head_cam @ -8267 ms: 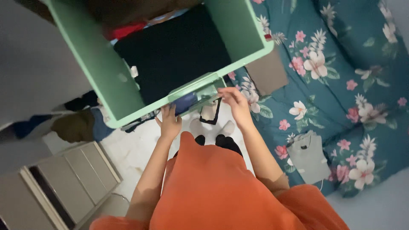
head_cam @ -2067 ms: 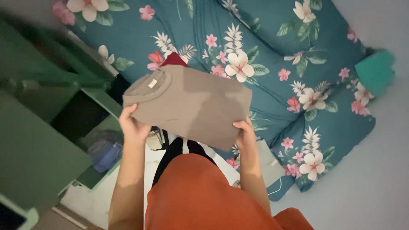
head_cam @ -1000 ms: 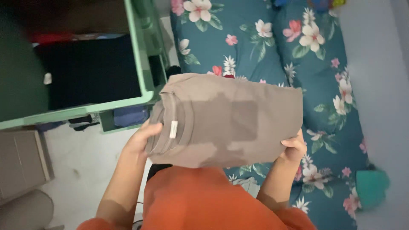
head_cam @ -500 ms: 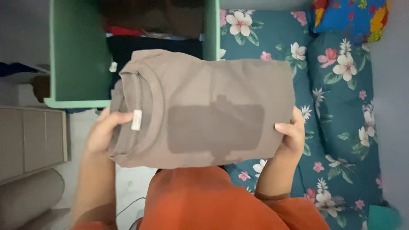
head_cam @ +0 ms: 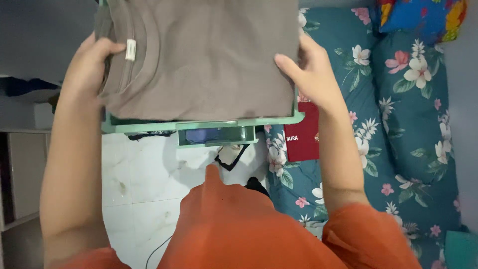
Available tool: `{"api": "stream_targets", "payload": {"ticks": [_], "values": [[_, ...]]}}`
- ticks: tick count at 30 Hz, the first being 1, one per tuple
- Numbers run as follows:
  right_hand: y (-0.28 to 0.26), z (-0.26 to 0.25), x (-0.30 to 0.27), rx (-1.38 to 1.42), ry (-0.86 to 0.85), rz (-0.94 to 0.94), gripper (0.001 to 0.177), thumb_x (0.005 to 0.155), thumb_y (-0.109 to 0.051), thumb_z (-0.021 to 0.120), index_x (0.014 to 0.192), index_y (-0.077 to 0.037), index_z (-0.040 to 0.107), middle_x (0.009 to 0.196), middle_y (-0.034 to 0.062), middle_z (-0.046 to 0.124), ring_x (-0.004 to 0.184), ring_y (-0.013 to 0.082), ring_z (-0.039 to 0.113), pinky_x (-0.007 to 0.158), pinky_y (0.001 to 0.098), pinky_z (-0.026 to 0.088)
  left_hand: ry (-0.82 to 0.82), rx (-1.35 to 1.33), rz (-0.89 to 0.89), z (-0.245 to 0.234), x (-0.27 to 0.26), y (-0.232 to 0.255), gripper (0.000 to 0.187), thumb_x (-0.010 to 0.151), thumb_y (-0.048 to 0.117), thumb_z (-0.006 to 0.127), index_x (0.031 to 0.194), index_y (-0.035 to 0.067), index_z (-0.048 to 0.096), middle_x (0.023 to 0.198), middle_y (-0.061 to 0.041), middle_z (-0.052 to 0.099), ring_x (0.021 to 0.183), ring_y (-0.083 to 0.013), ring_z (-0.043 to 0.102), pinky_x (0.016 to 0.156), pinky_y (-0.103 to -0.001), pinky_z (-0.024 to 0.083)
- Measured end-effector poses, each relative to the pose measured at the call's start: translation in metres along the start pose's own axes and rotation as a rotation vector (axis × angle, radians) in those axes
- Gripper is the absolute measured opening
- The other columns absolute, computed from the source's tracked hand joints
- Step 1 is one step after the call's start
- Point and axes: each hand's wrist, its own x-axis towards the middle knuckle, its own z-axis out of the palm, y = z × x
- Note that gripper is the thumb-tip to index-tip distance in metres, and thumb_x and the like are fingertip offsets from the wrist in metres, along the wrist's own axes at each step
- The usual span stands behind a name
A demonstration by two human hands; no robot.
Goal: Organizing and putting away folded clothes into plastic storage drawers.
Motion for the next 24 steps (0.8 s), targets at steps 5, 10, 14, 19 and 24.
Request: {"api": "stream_targets", "payload": {"ticks": [5,10,14,19,24], "values": [[0.035,0.018,0.048,-0.55,-0.027,-0.032,0.048,0.1,-0.033,0.08,0.112,0.01,0.063,0.095,0.0194,0.068,0.085,0.0266,0.067,0.076,0.0353,0.054,-0.077,0.151,-0.024,0.001,0.032,-0.001,0.068,0.09,0.017,0.056,0.154,0.0,0.043,0.136,-0.02,0.062,0.119,-0.0323,0.066,0.097,-0.043,0.056],[0.052,0.038,0.079,-0.781,-0.162,0.078,0.05,0.095,-0.035,0.081,0.103,0.012,0.065,0.083,0.0274,0.07,0.076,0.0364,0.073,0.068,0.0407,0.057,-0.144,0.689,0.098,-0.008,0.083,-0.06,0.077,0.099,0.017,0.063,0.162,-0.006,0.025,0.148,-0.039,0.038,0.124,-0.0597,0.045,0.078,-0.07,0.045],[0.045,0.058,0.097,-0.97,-0.314,0.394,0.047,0.091,-0.032,0.08,0.099,0.012,0.068,0.082,0.0256,0.072,0.067,0.0339,0.075,0.066,0.0412,0.061,-0.213,0.921,-0.12,0.0,0.118,-0.095,0.08,0.091,0.031,0.073,0.151,-0.011,0.04,0.134,-0.039,0.056,0.12,-0.0472,0.063,0.097,-0.054,0.054],[0.058,0.07,0.107,-1.071,-0.415,0.579,0.038,0.089,-0.027,0.081,0.092,0.011,0.074,0.078,0.021,0.074,0.065,0.0294,0.075,0.069,0.0392,0.063,-0.375,1.041,-0.289,0.021,0.136,-0.108,0.069,0.09,0.029,0.075,0.139,-0.017,0.058,0.13,-0.033,0.068,0.106,-0.0427,0.073,0.082,-0.051,0.063],[0.09,0.08,0.111,-1.034,-0.547,0.783,0.037,0.091,-0.022,0.076,0.091,0.015,0.072,0.08,0.0228,0.076,0.066,0.0291,0.076,0.066,0.0415,0.063,-0.32,1.16,-0.298,0.021,0.16,-0.16,0.074,0.091,0.013,0.068,0.154,-0.004,0.033,0.131,-0.034,0.058,0.098,-0.0431,0.072,0.072,-0.052,0.064]]}}
